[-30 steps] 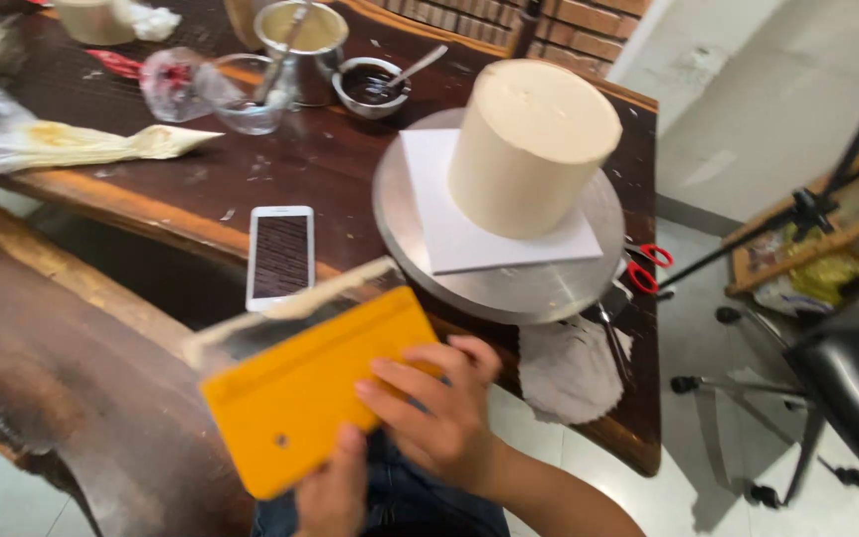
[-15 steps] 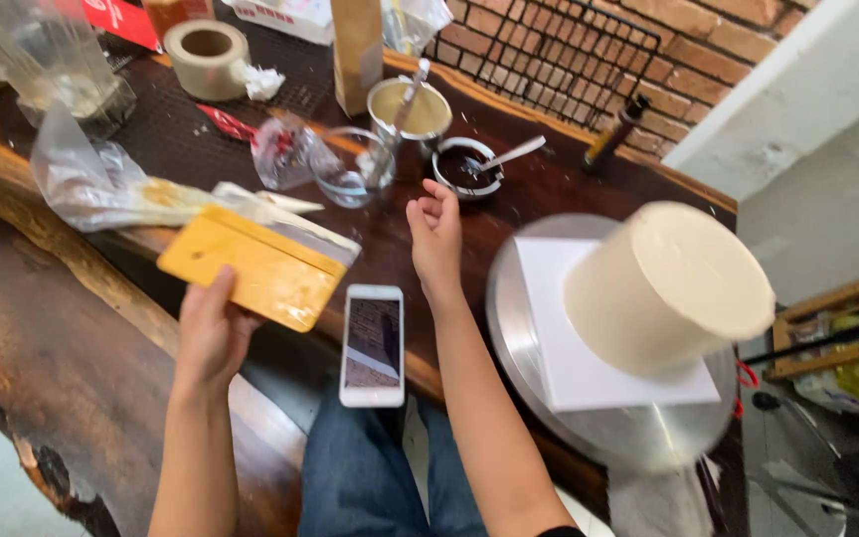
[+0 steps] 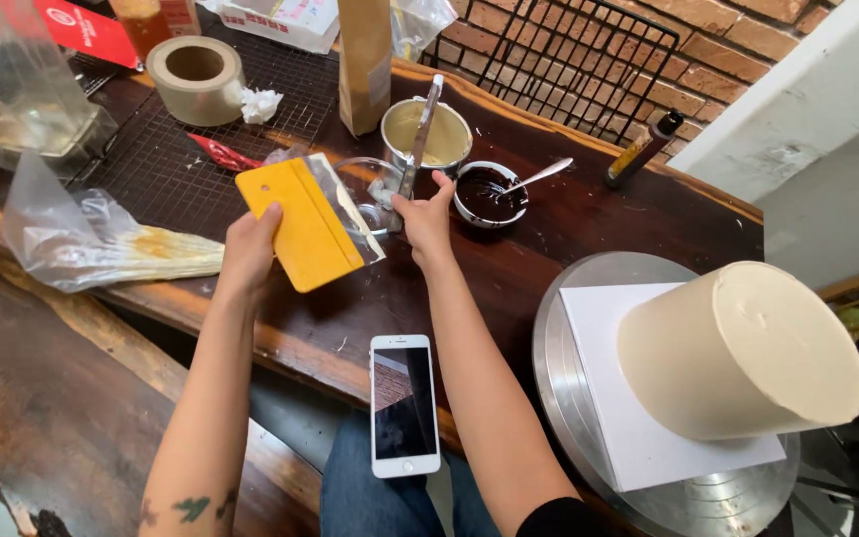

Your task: Smoothing the frosting on a cake using a scraper and offset spatula on a turntable.

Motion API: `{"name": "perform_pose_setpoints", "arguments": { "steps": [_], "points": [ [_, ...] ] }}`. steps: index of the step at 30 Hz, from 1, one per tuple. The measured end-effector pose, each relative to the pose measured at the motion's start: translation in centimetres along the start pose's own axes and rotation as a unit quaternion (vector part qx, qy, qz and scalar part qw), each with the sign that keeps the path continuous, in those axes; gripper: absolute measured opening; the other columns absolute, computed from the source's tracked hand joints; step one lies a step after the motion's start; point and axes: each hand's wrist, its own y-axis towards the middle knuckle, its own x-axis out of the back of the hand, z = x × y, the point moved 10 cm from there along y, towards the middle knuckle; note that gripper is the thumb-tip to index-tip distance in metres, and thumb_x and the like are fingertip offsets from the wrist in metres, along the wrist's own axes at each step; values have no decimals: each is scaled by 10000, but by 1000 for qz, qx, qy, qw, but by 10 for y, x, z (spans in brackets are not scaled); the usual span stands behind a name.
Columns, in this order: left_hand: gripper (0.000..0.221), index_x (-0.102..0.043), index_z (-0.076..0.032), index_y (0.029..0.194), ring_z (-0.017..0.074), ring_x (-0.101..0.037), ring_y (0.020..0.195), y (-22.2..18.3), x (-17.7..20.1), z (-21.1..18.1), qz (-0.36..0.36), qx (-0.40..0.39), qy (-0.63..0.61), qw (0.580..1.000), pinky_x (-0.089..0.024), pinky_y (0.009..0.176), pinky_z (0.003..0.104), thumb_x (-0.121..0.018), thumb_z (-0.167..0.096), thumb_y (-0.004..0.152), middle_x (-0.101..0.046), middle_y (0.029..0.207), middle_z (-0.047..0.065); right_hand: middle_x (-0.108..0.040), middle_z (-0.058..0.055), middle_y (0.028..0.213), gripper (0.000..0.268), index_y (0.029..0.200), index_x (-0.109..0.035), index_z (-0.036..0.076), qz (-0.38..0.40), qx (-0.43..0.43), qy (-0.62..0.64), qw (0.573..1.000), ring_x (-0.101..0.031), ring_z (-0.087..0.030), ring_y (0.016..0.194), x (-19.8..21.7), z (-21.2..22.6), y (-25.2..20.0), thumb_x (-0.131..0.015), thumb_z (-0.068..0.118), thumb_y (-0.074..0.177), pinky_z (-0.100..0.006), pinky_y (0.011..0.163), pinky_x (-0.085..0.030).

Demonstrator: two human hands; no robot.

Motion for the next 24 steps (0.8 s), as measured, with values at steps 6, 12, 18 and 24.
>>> {"name": "perform_pose_setpoints", "arguments": {
  "steps": [6, 12, 18, 24],
  "points": [
    [368, -711, 23, 1052, 159, -678, 690, 30, -25, 4, -15, -25, 123, 992, -560, 561, 316, -738, -342, 1008, -667, 802, 76, -667, -159, 857, 772, 1551, -307, 134, -2, 44, 118, 992, -681, -180, 696, 28, 42, -53, -680, -26, 895, -293, 611, -617],
    [455, -765, -173, 1173, 399, -676, 1094, 73, -19, 31, -78, -60, 439, 893, -545, 888, 503, -763, -547, 914, -739, 1008, 161, -652, -169, 888, 713, 1538, -322, 91, 40, 101, 224, 969, -668, -218, 626, 69, 94, -160, -650, -48, 920, -289, 585, -575],
    [576, -744, -19, 1157, 557, -656, 994, 21, -32, -6, -96, -126, 513, 843, -512, 850, 576, -773, -555, 949, -652, 954, 369, -651, -243, 997, 598, 1494, -443, 2, 198, 82, 381, 899, -712, -305, 775, 106, 105, -269, -622, -76, 928, -370, 658, -632],
    [339, -543, 59, 1326, 314, -537, 1026, -269, -122, -148, -70, -421, 309, 850, -479, 862, 383, -637, 31, 1001, -528, 1210, 208, -569, -157, 1034, 526, 1453, -452, 89, 366, -58, 491, 788, -409, -193, 733, 206, 131, -398, -571, -76, 968, -326, 666, -309]
  ]
}}
